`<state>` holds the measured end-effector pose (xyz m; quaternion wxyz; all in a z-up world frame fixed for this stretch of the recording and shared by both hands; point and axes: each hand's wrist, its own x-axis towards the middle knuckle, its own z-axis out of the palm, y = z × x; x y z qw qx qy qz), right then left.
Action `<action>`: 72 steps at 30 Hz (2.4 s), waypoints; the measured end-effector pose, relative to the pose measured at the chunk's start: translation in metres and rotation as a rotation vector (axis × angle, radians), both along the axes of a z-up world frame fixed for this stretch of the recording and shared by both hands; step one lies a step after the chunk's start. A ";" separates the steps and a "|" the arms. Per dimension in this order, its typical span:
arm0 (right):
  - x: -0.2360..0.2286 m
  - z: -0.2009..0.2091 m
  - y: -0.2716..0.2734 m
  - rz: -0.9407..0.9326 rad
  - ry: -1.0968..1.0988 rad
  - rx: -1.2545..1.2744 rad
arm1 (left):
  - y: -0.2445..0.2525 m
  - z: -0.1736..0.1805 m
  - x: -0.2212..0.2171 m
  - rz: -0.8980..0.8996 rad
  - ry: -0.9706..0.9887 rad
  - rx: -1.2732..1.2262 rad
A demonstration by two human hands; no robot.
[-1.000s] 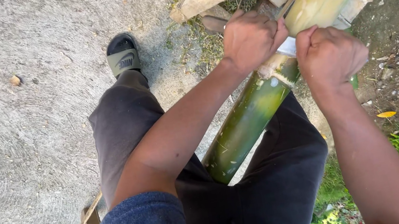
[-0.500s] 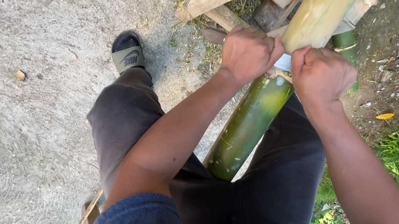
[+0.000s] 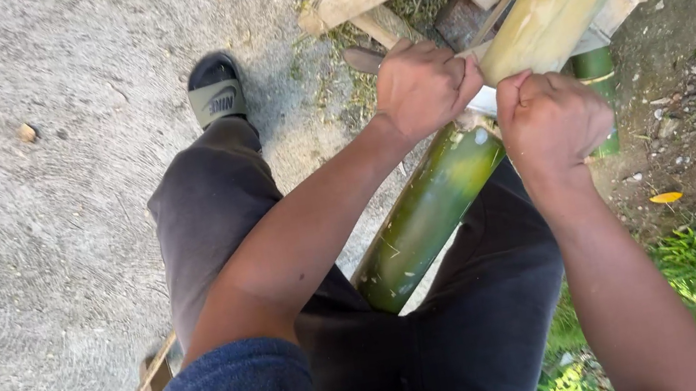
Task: Shaving or scraping the outer layer of a bamboo pole using a knife.
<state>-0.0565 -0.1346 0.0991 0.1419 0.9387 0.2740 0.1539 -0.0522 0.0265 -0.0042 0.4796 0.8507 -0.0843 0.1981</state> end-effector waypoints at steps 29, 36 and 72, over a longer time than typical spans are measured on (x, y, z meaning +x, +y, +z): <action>0.019 -0.002 -0.004 -0.077 0.083 -0.039 | -0.007 -0.004 0.017 -0.044 0.107 0.007; 0.006 0.005 0.008 0.011 0.081 -0.047 | -0.002 -0.013 0.003 -0.018 0.058 -0.014; 0.041 -0.003 -0.040 0.000 -0.013 0.024 | -0.024 0.010 0.040 0.061 -0.085 -0.009</action>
